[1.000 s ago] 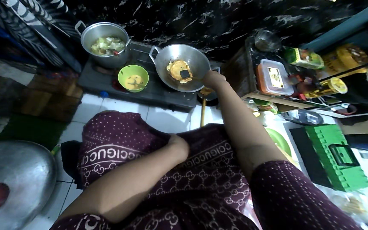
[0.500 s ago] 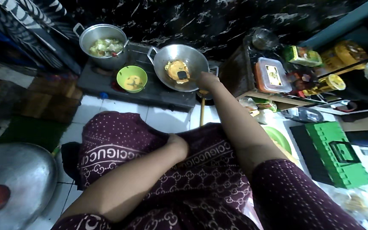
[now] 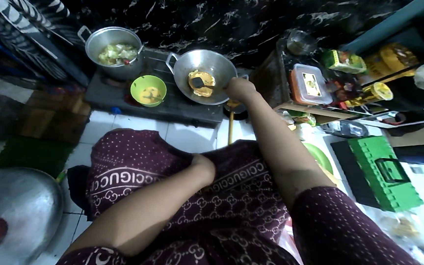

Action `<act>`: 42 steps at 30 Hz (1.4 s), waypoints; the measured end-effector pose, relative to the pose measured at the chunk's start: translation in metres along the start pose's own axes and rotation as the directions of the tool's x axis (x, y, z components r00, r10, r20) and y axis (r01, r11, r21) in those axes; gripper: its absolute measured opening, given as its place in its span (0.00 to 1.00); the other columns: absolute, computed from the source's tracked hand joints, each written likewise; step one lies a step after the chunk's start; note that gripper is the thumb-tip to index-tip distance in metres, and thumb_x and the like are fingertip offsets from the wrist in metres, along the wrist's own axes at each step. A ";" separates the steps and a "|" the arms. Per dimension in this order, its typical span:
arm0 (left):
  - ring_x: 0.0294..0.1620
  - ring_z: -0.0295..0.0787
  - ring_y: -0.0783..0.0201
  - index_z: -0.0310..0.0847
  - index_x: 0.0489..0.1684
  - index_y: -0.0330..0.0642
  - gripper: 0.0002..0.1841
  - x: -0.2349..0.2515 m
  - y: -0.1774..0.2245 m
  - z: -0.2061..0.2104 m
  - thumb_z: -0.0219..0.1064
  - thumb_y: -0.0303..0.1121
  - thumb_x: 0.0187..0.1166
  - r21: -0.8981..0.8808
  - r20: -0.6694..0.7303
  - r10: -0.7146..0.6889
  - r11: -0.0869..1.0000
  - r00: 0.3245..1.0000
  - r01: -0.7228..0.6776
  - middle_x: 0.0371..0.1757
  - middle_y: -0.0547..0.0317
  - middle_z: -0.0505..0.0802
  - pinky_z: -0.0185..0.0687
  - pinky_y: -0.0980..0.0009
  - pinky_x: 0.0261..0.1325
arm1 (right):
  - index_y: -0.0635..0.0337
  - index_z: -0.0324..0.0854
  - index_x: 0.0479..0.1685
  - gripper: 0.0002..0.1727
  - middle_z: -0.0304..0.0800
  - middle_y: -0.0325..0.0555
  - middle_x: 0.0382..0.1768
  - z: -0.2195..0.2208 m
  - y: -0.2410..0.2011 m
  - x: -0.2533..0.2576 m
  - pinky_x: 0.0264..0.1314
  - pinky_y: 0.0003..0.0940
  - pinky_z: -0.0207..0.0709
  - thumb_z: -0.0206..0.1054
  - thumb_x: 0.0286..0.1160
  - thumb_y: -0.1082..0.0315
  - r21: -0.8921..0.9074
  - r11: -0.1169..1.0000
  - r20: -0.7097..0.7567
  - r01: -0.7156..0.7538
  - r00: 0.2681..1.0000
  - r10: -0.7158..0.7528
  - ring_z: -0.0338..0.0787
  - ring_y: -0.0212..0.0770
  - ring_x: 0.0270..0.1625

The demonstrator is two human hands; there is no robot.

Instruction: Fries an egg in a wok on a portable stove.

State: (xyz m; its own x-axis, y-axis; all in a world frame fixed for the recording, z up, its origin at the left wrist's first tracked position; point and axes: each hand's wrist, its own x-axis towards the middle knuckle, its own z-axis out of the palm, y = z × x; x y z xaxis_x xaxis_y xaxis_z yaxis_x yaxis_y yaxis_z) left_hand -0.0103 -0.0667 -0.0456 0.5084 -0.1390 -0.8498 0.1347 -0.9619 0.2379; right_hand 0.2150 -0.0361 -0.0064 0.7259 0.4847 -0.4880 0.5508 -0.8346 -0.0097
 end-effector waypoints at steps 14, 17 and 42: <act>0.70 0.80 0.28 0.80 0.61 0.26 0.13 0.002 -0.005 -0.002 0.57 0.23 0.85 -0.022 0.029 -0.016 1.000 0.999 0.017 0.64 0.27 0.85 0.74 0.31 0.67 | 0.62 0.86 0.63 0.20 0.88 0.64 0.65 0.020 0.004 0.037 0.67 0.73 0.74 0.57 0.89 0.58 0.075 0.997 -0.007 -0.017 1.000 0.017 0.86 0.66 0.71; 0.69 0.82 0.31 0.80 0.60 0.27 0.13 0.003 -0.006 -0.003 0.57 0.26 0.87 -0.011 0.035 -0.027 1.000 0.999 0.027 0.63 0.29 0.86 0.74 0.33 0.68 | 0.65 0.85 0.63 0.20 0.87 0.66 0.66 0.026 0.002 0.042 0.70 0.74 0.72 0.58 0.89 0.60 0.084 0.996 0.017 -0.021 1.000 0.019 0.84 0.67 0.73; 0.70 0.80 0.30 0.80 0.60 0.26 0.14 -0.005 -0.008 -0.003 0.58 0.27 0.86 -0.050 -0.016 0.026 0.998 1.000 -0.027 0.63 0.28 0.86 0.73 0.32 0.69 | 0.66 0.87 0.59 0.19 0.88 0.68 0.64 0.003 -0.013 -0.005 0.63 0.76 0.74 0.62 0.87 0.59 -0.124 0.992 0.009 -0.013 1.000 0.014 0.86 0.71 0.70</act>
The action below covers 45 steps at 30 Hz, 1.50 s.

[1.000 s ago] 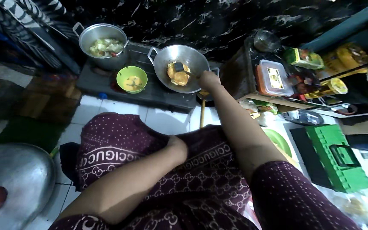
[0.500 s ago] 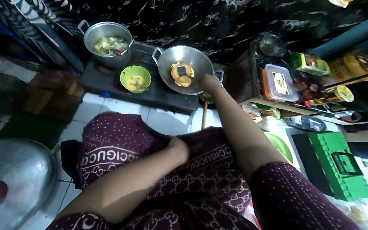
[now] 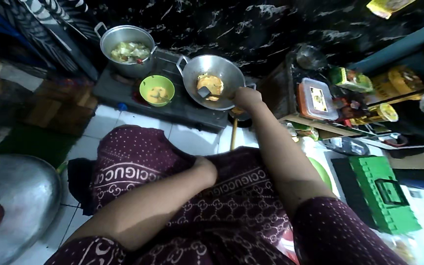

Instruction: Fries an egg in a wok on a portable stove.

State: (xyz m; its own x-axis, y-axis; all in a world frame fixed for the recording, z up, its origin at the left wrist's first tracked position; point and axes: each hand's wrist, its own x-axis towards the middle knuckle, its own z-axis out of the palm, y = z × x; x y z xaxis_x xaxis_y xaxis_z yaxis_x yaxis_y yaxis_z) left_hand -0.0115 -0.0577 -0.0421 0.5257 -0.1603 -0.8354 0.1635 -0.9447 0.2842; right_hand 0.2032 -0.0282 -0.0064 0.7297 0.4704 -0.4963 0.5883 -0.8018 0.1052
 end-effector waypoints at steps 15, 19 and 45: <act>0.67 0.82 0.30 0.82 0.58 0.28 0.13 0.016 -0.001 0.008 0.62 0.27 0.83 -0.005 0.004 -0.032 0.999 0.999 0.032 0.61 0.29 0.87 0.76 0.31 0.64 | 0.69 0.84 0.59 0.18 0.88 0.69 0.63 -0.005 0.028 0.008 0.58 0.73 0.79 0.67 0.80 0.63 0.012 0.971 -0.125 -0.240 0.963 0.240 0.88 0.69 0.68; 0.66 0.83 0.30 0.82 0.58 0.29 0.12 0.022 -0.003 0.011 0.58 0.26 0.85 0.008 -0.007 -0.023 1.000 1.000 0.023 0.59 0.29 0.88 0.76 0.32 0.63 | 0.61 0.87 0.61 0.18 0.89 0.65 0.64 0.005 0.039 0.028 0.61 0.76 0.77 0.61 0.85 0.60 0.129 0.982 -0.091 -0.139 0.984 0.151 0.87 0.68 0.68; 0.66 0.83 0.30 0.81 0.59 0.28 0.13 0.013 0.003 0.002 0.60 0.27 0.84 0.035 0.032 -0.053 0.998 0.998 0.052 0.61 0.29 0.88 0.77 0.33 0.63 | 0.71 0.83 0.61 0.21 0.87 0.69 0.64 0.033 0.014 0.044 0.71 0.71 0.73 0.57 0.92 0.59 0.221 0.973 0.065 0.069 0.994 -0.085 0.85 0.67 0.71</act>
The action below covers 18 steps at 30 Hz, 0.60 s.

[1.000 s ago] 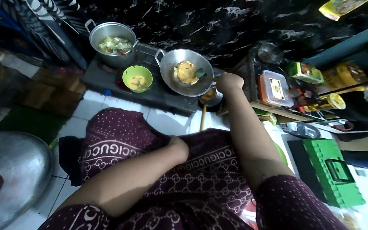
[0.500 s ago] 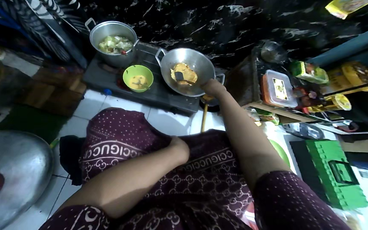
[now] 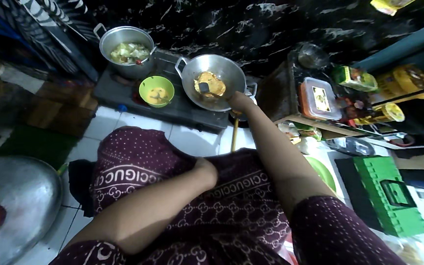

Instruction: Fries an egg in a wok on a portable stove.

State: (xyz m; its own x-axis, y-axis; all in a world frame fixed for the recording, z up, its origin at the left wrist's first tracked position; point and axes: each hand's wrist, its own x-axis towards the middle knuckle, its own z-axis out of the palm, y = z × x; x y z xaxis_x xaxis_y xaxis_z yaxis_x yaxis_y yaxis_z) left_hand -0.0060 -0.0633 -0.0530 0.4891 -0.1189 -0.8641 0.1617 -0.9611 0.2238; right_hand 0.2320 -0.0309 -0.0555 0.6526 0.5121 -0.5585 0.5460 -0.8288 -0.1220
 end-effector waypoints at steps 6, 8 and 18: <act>0.63 0.87 0.38 0.86 0.55 0.33 0.12 0.001 0.000 0.007 0.64 0.31 0.81 0.004 -0.002 0.030 1.000 1.000 -0.030 0.58 0.38 0.91 0.77 0.35 0.66 | 0.64 0.87 0.58 0.23 0.89 0.65 0.62 -0.015 -0.001 -0.010 0.66 0.73 0.75 0.57 0.91 0.53 -0.048 0.997 -0.053 -0.066 0.997 0.064 0.87 0.66 0.69; 0.64 0.86 0.37 0.85 0.55 0.32 0.13 0.002 -0.001 0.007 0.64 0.30 0.81 -0.004 -0.010 0.029 1.000 1.000 -0.029 0.58 0.37 0.90 0.77 0.35 0.66 | 0.61 0.88 0.60 0.22 0.90 0.64 0.63 -0.023 -0.003 -0.018 0.65 0.74 0.75 0.58 0.90 0.52 -0.065 0.994 -0.079 -0.087 0.994 0.082 0.87 0.66 0.69; 0.66 0.84 0.33 0.83 0.57 0.31 0.12 0.010 -0.003 0.008 0.59 0.26 0.84 0.016 -0.016 0.022 1.000 1.000 -0.022 0.60 0.33 0.89 0.75 0.34 0.67 | 0.65 0.85 0.61 0.21 0.87 0.66 0.66 -0.017 -0.012 -0.021 0.66 0.75 0.74 0.56 0.91 0.57 -0.174 0.983 -0.005 -0.062 0.998 0.062 0.85 0.67 0.72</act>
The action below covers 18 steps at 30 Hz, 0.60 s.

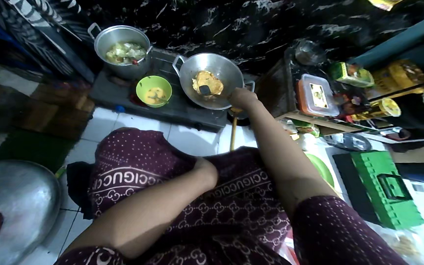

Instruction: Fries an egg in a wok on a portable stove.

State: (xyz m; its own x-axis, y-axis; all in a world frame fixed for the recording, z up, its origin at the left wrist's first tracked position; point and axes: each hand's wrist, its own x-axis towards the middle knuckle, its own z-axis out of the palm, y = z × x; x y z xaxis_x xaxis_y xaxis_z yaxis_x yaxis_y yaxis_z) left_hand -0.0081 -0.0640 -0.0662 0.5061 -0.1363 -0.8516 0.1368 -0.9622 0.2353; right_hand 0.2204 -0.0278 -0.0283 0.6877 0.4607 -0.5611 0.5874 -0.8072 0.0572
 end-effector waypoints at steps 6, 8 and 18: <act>0.65 0.86 0.38 0.85 0.56 0.32 0.12 -0.011 0.003 -0.003 0.63 0.29 0.82 -0.004 0.024 -0.002 1.000 1.000 0.002 0.60 0.38 0.90 0.76 0.36 0.67 | 0.67 0.82 0.64 0.19 0.86 0.65 0.67 0.000 -0.010 -0.007 0.66 0.73 0.75 0.58 0.89 0.60 -0.023 1.000 0.015 -0.007 1.000 0.007 0.84 0.66 0.73; 0.65 0.86 0.38 0.85 0.56 0.32 0.13 -0.012 0.003 -0.004 0.63 0.29 0.81 -0.007 0.025 0.002 1.000 1.000 -0.002 0.60 0.38 0.90 0.76 0.36 0.67 | 0.67 0.82 0.64 0.19 0.86 0.66 0.67 0.001 -0.009 -0.005 0.66 0.73 0.75 0.58 0.89 0.60 -0.010 1.000 0.021 -0.005 1.000 0.005 0.84 0.66 0.72; 0.65 0.86 0.39 0.86 0.55 0.33 0.12 -0.010 0.005 -0.003 0.64 0.30 0.81 0.005 0.024 -0.009 1.000 1.000 0.009 0.59 0.38 0.90 0.76 0.35 0.67 | 0.67 0.82 0.64 0.19 0.87 0.66 0.65 0.007 -0.001 0.001 0.65 0.74 0.75 0.60 0.87 0.61 -0.003 1.000 0.017 0.017 1.000 -0.017 0.86 0.67 0.70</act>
State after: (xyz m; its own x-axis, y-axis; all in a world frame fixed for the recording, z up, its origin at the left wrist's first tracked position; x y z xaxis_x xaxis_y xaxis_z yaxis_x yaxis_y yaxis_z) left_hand -0.0094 -0.0671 -0.0551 0.4843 -0.1335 -0.8646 0.1372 -0.9645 0.2258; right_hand 0.2177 -0.0295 -0.0342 0.6701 0.4683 -0.5759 0.6004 -0.7982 0.0496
